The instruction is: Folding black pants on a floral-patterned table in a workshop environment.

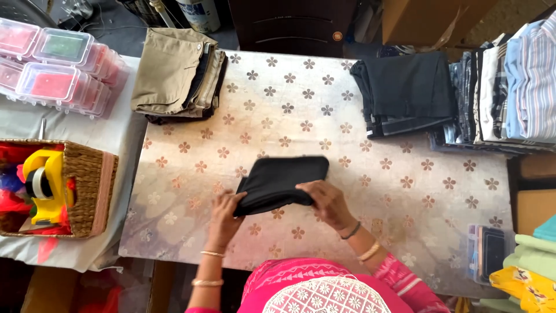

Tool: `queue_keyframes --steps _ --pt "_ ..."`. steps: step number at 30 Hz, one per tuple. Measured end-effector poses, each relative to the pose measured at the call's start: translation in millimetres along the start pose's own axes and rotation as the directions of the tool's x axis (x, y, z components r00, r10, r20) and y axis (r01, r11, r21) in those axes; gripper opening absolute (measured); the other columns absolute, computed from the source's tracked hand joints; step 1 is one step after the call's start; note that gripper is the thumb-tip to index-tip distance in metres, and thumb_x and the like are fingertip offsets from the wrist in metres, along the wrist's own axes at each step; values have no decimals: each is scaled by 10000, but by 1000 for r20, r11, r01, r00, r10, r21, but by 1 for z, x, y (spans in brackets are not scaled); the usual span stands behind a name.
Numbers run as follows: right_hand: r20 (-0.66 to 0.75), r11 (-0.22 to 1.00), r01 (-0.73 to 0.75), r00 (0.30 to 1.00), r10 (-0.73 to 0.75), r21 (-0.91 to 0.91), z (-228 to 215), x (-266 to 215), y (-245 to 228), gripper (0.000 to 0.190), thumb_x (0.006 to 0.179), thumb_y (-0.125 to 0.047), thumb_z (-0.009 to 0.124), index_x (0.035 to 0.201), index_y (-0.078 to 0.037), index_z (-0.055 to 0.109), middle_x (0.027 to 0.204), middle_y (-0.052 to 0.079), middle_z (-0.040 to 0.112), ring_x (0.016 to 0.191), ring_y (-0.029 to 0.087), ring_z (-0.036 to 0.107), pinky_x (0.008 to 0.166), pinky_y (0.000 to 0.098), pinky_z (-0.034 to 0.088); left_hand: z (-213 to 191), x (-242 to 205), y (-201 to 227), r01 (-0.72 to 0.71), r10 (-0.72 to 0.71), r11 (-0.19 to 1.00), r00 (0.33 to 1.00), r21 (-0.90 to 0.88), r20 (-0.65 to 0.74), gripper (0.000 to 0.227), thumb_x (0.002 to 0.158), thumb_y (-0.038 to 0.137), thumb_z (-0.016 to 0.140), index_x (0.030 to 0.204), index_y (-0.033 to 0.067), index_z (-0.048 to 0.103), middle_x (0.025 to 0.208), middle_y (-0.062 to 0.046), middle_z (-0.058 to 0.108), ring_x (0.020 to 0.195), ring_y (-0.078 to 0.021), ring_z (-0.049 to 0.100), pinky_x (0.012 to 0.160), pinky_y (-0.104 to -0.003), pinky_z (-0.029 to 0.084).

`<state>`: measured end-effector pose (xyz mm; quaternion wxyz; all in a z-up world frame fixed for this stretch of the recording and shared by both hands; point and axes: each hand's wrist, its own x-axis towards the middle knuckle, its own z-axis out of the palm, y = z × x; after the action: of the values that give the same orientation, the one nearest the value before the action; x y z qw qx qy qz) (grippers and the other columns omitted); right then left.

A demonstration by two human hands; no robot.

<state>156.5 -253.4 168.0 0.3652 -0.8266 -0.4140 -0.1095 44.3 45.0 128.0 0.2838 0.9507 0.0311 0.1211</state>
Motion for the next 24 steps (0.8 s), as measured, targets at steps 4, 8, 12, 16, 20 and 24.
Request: queue_keyframes --steps 4,8,12,16,20,24 --pt "-26 972 -139 989 147 189 -38 1 4 272 963 -182 737 1196 -81 640 966 44 748 711 114 708 585 248 575 -82 47 37 -190 191 966 982 -178 -10 584 653 21 831 1195 119 638 1112 -89 729 1094 -274 669 1046 -467 482" --pt "116 841 -448 894 434 303 -66 9 28 356 970 -303 707 1220 -62 628 827 46 726 661 94 671 566 245 527 -96 101 47 204 24 856 901 -474 433 516 760 134 812 1241 87 633 963 -49 760 855 -122 716 776 -308 606" --pt "164 744 -561 824 542 362 -35 19 102 451 1014 -423 688 1224 -26 642 958 80 764 899 148 715 769 288 561 -15 156 -3 345 23 805 794 -482 607 519 773 225 822 1246 68 676 1054 -85 749 975 -151 668 866 -299 533" --pt "316 396 -896 442 839 202 22 -2 157 484 1016 -394 653 1374 -72 613 868 247 622 687 362 602 695 434 481 93 166 -44 472 -153 792 768 -388 622 591 774 294 833 1304 110 645 1149 -135 730 1082 -234 687 935 -341 543" --pt "72 636 -772 635 769 11 51 -38 154 522 1003 -355 628 1442 -92 526 1237 164 659 1078 281 673 937 373 539 127 134 -7 270 -274 961 956 51 103 603 876 272 751 1392 42 538 1423 -196 534 1355 -402 441 1091 -514 381" --pt "-75 852 -460 886 457 -249 66 -52 103 545 1037 -294 616 1516 -78 471 1560 147 457 1449 319 431 1187 454 386 117 80 75 -30 29 991 1000 130 9 607 964 320 613 1461 7 462 1587 -212 402 1554 -400 241 1273 -573 126"
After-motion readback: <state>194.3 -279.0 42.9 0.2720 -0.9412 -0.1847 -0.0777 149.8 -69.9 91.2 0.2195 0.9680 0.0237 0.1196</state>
